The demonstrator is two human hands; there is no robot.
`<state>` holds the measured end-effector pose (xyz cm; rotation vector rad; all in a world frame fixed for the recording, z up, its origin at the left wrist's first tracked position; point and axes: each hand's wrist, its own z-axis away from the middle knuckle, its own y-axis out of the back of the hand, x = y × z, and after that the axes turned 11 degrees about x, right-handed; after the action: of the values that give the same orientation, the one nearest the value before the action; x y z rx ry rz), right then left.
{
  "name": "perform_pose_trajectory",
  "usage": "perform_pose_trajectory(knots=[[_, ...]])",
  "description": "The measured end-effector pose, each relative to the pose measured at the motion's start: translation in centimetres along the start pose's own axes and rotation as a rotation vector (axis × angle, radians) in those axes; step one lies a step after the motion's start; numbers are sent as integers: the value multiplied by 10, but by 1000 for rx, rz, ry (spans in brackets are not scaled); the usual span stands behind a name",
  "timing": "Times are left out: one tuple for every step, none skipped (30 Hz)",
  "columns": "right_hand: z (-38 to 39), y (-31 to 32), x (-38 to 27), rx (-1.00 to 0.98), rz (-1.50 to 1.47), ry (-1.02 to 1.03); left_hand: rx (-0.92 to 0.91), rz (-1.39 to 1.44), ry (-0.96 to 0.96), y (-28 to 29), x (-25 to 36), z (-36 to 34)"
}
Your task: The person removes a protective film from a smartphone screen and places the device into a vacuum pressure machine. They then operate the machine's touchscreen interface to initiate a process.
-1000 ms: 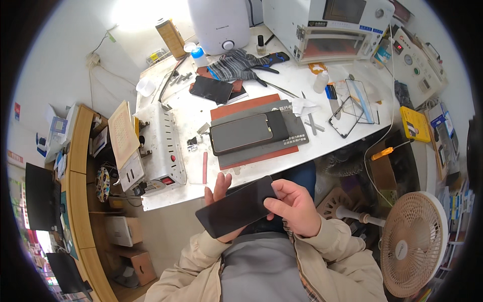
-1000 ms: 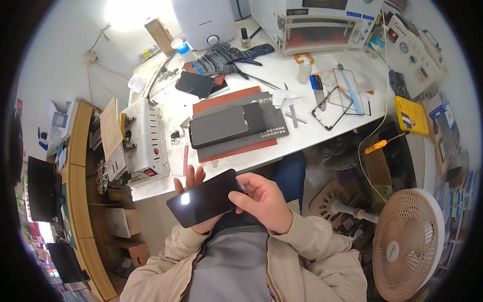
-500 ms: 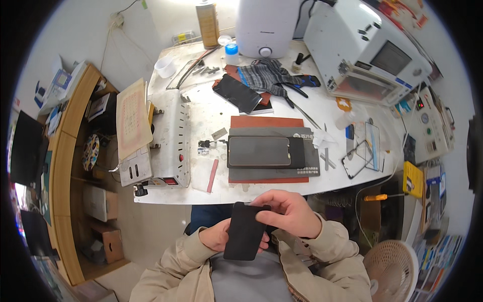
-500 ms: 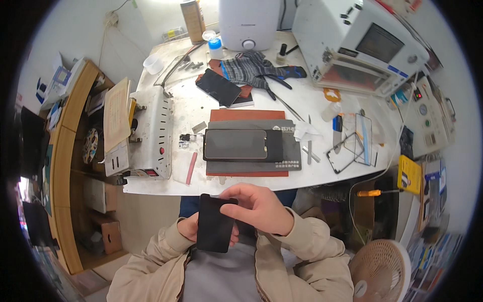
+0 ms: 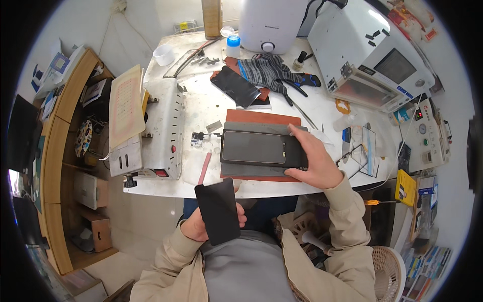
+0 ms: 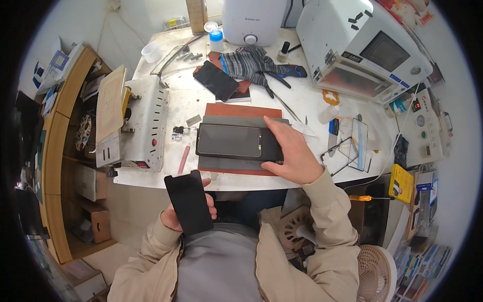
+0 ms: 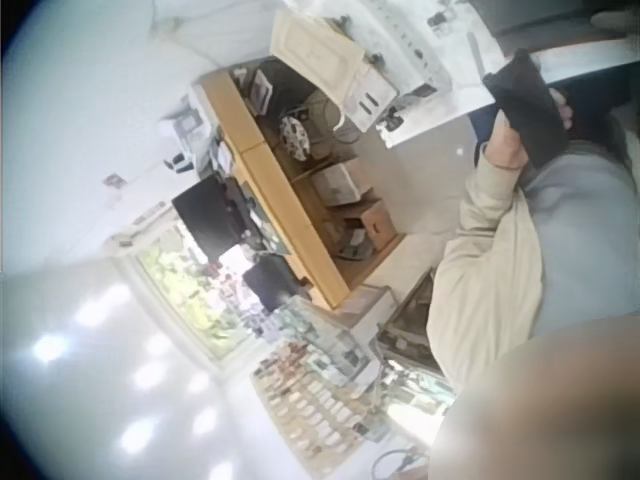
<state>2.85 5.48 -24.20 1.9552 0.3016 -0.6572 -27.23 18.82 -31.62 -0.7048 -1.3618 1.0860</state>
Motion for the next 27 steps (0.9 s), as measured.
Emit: perform_pose_trajectory(knots=[[1,1,-2,-11,20,-14,7,-14,-11,-2,-1,-1],[3,2,-4,-22,40,-28,14,-27,-22,-4,-1,-1],[5,-1,-5,-31,52,-39,28,-44,-36,-4,-1,0],[11,-5,-2,-4,59,-26,57,-80,-18,-6,2,1],[13,-5,-1,13,72,-15,73,-74,-17,-7,1,1],[16,-7,-1,27,79,-5,94,-67,-16,-7,-2,2],[16,-8,-2,42,88,4,115,-59,-14,-7,-4,3],[14,-8,-4,41,93,23,104,-72,15,-5,-1,5],[12,-7,-6,14,96,21,84,-88,-3,-5,-1,3],[9,-5,-7,-12,99,18,62,-104,-19,-5,-2,0],[6,-3,-9,-37,104,14,40,-121,-35,-6,-2,-3],[4,-3,-11,-34,106,23,41,-108,-33,-6,-3,-6],[3,-3,-13,-30,109,31,41,-95,-30,-6,-4,-9],[3,-2,-15,-25,113,38,40,-83,-26,-7,-5,-12],[5,-3,-17,8,80,14,40,-77,-37,-8,-5,-15],[10,-6,-19,41,48,-10,39,-71,-47,-10,-6,-17],[16,-7,-20,75,16,-35,38,-65,-56,-11,-7,-20],[21,-4,-20,92,33,-71,25,-57,-55,-13,-8,-27],[26,-8,-25,133,-1,-116,30,-58,-56,-13,-8,-28],[31,-10,-32,173,-34,-161,36,-58,-58,-14,-7,-30],[38,-13,-36,215,-66,-211,33,-57,-59,-16,-7,-31],[45,-17,-36,264,-46,-198,29,-55,-60,-18,-7,-32],[52,-20,-40,298,-33,-211,26,-54,-61,-20,-6,-33],[58,-22,-44,333,-15,-224,24,-64,-61,-22,-7,-35],[62,-25,-49,369,2,-237,5,-68,-43,-22,-6,-38],[64,-28,-57,406,22,-248,-15,-71,-26,-20,-5,-41],[68,-30,-63,438,49,-264,-40,-69,-4,-20,-5,-45]])
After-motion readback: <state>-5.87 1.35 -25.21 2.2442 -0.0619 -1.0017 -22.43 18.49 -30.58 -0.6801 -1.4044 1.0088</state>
